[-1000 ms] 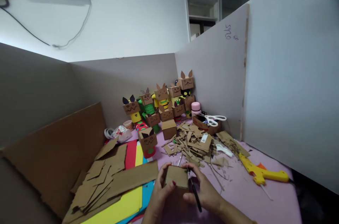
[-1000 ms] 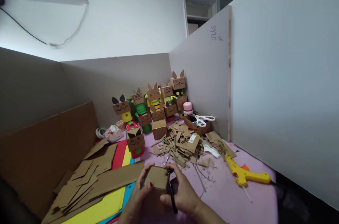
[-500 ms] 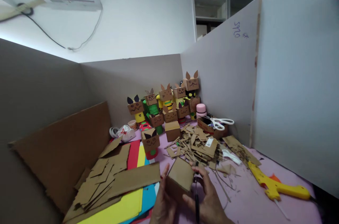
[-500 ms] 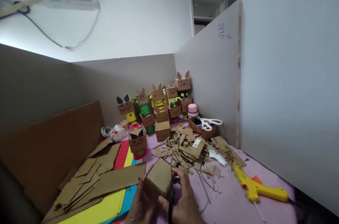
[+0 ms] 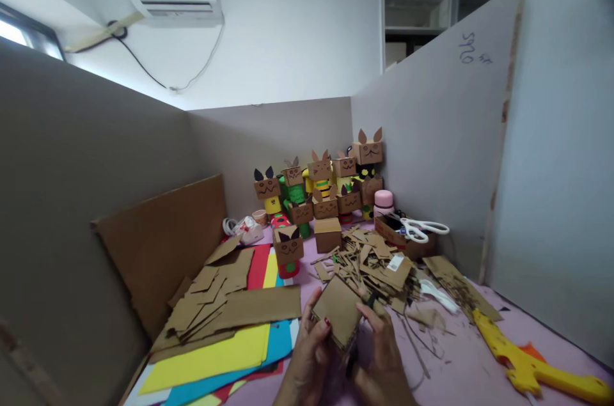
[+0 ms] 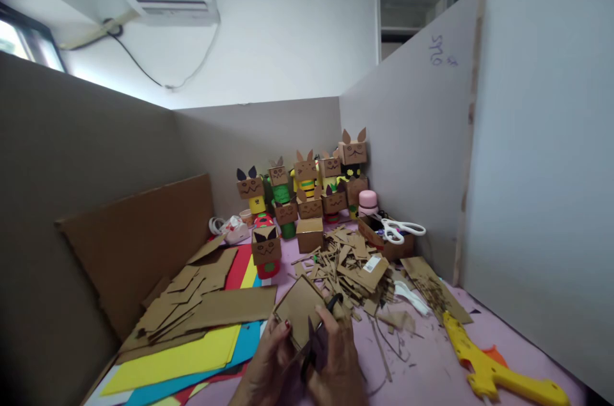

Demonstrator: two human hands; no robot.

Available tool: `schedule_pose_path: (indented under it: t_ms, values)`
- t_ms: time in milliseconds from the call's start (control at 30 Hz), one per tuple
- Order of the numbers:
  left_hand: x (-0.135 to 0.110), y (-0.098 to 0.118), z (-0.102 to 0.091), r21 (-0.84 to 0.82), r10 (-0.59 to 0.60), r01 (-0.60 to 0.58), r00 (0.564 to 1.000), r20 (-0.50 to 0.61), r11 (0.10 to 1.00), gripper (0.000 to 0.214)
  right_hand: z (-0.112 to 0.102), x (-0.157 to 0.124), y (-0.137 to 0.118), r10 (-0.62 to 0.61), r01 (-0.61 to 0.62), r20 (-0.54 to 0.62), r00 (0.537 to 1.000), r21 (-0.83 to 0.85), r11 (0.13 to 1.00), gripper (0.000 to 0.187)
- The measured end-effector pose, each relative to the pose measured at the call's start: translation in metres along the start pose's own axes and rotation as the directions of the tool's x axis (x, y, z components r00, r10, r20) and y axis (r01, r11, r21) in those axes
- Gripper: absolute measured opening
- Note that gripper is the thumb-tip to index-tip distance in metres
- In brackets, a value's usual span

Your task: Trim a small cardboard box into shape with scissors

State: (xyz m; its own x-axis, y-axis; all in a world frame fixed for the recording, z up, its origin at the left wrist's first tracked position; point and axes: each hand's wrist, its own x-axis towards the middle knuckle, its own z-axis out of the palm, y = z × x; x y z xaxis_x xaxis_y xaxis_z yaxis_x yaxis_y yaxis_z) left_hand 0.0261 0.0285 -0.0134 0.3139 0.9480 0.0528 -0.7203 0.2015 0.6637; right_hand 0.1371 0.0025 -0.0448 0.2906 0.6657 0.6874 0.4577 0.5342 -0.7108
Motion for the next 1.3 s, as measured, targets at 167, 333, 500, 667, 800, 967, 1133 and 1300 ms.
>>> schedule_pose_path:
  t_ms: [167, 333, 500, 667, 800, 967, 1133, 1300]
  values:
    - [-0.002, 0.003, -0.004, -0.027, 0.064, -0.063, 0.996, 0.061, 0.998, 0.063, -0.004, 0.006, -0.009, 0.21, -0.217, 0.072, 0.975, 0.114, 0.969, 0.057]
    - [-0.002, 0.005, -0.015, -0.145, -0.023, 0.018, 0.999, -0.031, 0.989, 0.053, -0.005, 0.023, -0.014, 0.413, -0.55, 0.369, 0.833, 0.465, 0.694, 0.077]
    - [-0.005, 0.007, -0.012, -0.127, -0.084, 0.072, 0.993, -0.087, 0.989, 0.049, -0.006, 0.039, 0.01, 0.324, -0.613, 0.536, 0.78, 0.549, 0.568, 0.079]
    - [-0.006, 0.006, -0.007, -0.04, -0.047, 0.041, 0.983, -0.177, 0.998, 0.048, -0.027, 0.054, 0.049, 0.408, -0.586, 0.478, 0.778, 0.32, 0.744, 0.06]
    - [-0.009, 0.008, -0.001, 0.043, -0.029, 0.037, 0.983, -0.18, 0.998, 0.053, -0.047, 0.066, 0.053, 0.411, -0.577, 0.51, 0.756, 0.221, 0.787, 0.047]
    - [-0.011, 0.003, 0.002, 0.127, -0.022, 0.039, 0.991, -0.134, 0.991, 0.07, -0.052, 0.066, 0.027, 0.341, -0.616, 0.602, 0.722, 0.336, 0.713, 0.065]
    - [-0.007, -0.002, -0.001, 0.394, 0.035, -0.012, 0.998, -0.051, 0.919, 0.079, -0.058, 0.064, 0.018, 0.237, -0.553, 0.681, 0.693, 0.291, 0.781, 0.066]
    - [-0.009, 0.004, 0.006, 0.817, 0.114, -0.113, 0.992, 0.058, 0.565, 0.111, -0.063, 0.057, 0.022, 0.038, -0.214, 0.574, 0.818, 0.243, 0.946, 0.063]
